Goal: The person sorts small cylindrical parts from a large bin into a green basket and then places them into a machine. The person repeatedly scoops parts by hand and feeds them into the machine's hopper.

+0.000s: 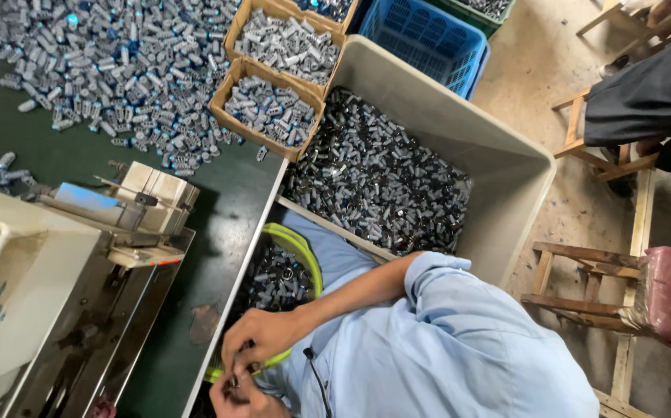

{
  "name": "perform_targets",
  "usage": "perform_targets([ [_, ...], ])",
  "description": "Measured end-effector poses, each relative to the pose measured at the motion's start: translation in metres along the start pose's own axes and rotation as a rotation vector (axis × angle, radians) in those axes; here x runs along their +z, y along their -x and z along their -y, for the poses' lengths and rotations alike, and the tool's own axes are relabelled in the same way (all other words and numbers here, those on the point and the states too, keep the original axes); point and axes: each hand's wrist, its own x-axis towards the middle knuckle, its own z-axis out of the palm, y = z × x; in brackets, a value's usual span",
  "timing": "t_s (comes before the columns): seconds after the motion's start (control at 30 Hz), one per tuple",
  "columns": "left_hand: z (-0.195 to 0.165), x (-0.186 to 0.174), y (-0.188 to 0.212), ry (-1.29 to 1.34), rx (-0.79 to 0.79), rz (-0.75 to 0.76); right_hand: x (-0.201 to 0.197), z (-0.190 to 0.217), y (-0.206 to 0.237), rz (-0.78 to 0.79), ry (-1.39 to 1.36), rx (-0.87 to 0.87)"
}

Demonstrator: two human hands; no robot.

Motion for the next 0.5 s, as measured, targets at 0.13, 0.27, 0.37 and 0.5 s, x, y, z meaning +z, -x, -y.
perform_targets([
  [0.13, -0.004, -0.017, -0.012, -0.081, 0.0, 0.035, 0.004, 0.006, -0.003, -0.031, -0.128, 0.222],
  [0.27, 0.016, -0.022, -0.017, 0.07, -0.006, 0.048, 0.008, 0.01, -0.013, -0.175, -0.448, 0.291],
  [0.37, 0.035, -0.038, -0.025, 0.101, -0.045, 0.003, 0.002, 0.012, -0.021, -0.302, -0.569, 0.333],
  [0.5, 0.053, -0.064, -0.031, 0.179, -0.138, -0.031, -0.014, 0.018, -0.047, -0.238, -0.228, 0.099],
])
